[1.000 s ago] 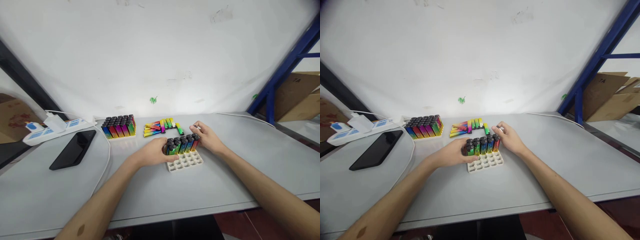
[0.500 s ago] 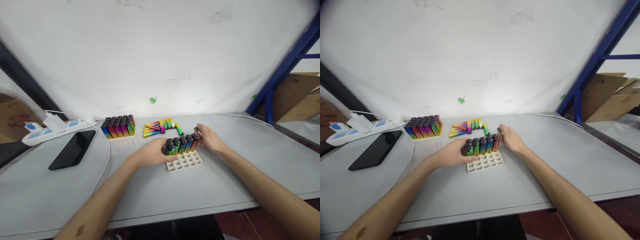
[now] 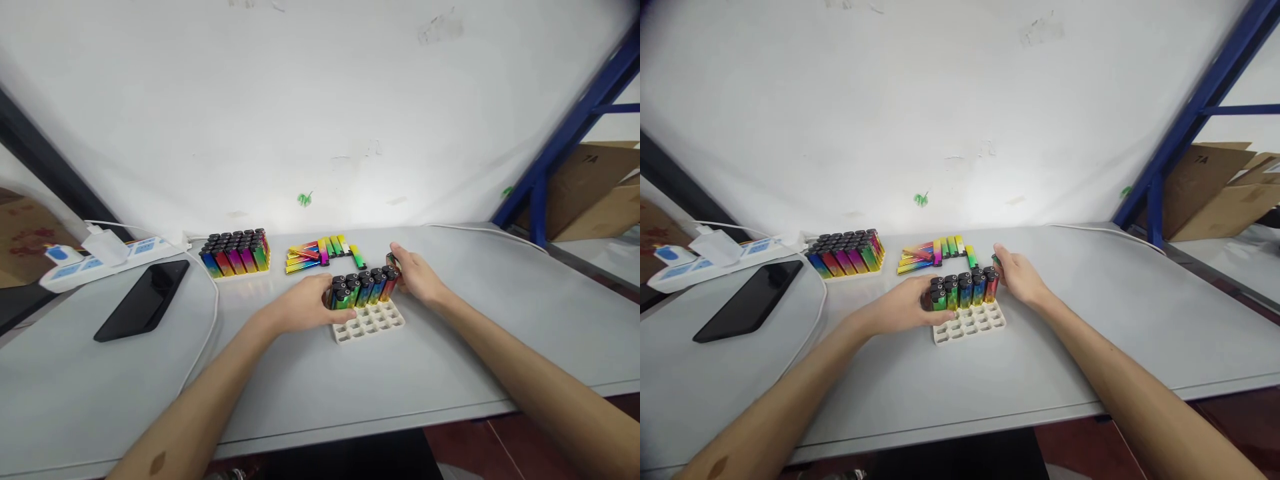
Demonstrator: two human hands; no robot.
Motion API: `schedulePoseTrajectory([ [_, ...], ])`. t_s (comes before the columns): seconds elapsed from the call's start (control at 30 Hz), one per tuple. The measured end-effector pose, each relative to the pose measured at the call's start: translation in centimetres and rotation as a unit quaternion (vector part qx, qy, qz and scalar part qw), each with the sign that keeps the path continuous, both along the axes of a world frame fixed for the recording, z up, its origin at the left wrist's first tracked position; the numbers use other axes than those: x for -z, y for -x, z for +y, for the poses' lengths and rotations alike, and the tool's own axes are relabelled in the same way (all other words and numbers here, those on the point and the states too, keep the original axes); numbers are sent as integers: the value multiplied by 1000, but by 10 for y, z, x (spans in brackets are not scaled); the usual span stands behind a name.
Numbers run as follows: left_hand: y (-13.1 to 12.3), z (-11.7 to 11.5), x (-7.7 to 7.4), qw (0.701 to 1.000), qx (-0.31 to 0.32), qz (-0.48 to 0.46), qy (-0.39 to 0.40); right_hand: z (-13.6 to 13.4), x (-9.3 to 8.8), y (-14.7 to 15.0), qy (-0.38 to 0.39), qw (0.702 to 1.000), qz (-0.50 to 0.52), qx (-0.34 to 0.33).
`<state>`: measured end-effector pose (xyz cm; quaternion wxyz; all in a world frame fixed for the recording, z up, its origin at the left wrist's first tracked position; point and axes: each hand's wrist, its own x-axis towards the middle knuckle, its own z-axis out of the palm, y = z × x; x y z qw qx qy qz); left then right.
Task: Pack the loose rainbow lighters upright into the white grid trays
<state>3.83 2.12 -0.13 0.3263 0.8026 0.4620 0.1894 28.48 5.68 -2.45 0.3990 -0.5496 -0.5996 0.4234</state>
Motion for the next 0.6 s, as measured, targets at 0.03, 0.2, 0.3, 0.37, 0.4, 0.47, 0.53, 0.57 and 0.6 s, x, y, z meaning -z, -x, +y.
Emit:
schedulePoseTrajectory([
  [0.03, 0, 0, 0, 1000, -1, 0, -1, 0, 0, 0, 0, 1000, 2, -1],
  [0.2, 0, 0, -1, 1000, -2, 4, -6, 0, -1, -1, 7, 999, 38, -20],
  [0.3, 0, 0, -1, 1000, -1, 8, -4, 0, -1, -1, 8, 999, 33, -19],
  [0.37, 0, 0, -1, 1000, -1, 13, -4, 0, -1, 0, -1, 1000, 17, -8],
  [0.4, 0, 0, -1, 1000, -1, 18, -5, 0, -1, 0, -8, 1000, 9, -5],
  [0.47, -1, -1, -2, 1000, 3, 25, -4, -1, -2, 1, -33, 999, -6, -1],
  [0.53, -2, -2, -3, 1000, 12, 23, -2, -3, -5, 1, -65, 998, -19, 1],
  [0.57, -3, -3, -4, 1000, 18, 17, 0, -3, -7, 1, -81, 996, -29, 8],
  [0.6, -3, -4, -4, 1000, 24, 8, 1, -4, -9, 0, -97, 994, -42, 18],
])
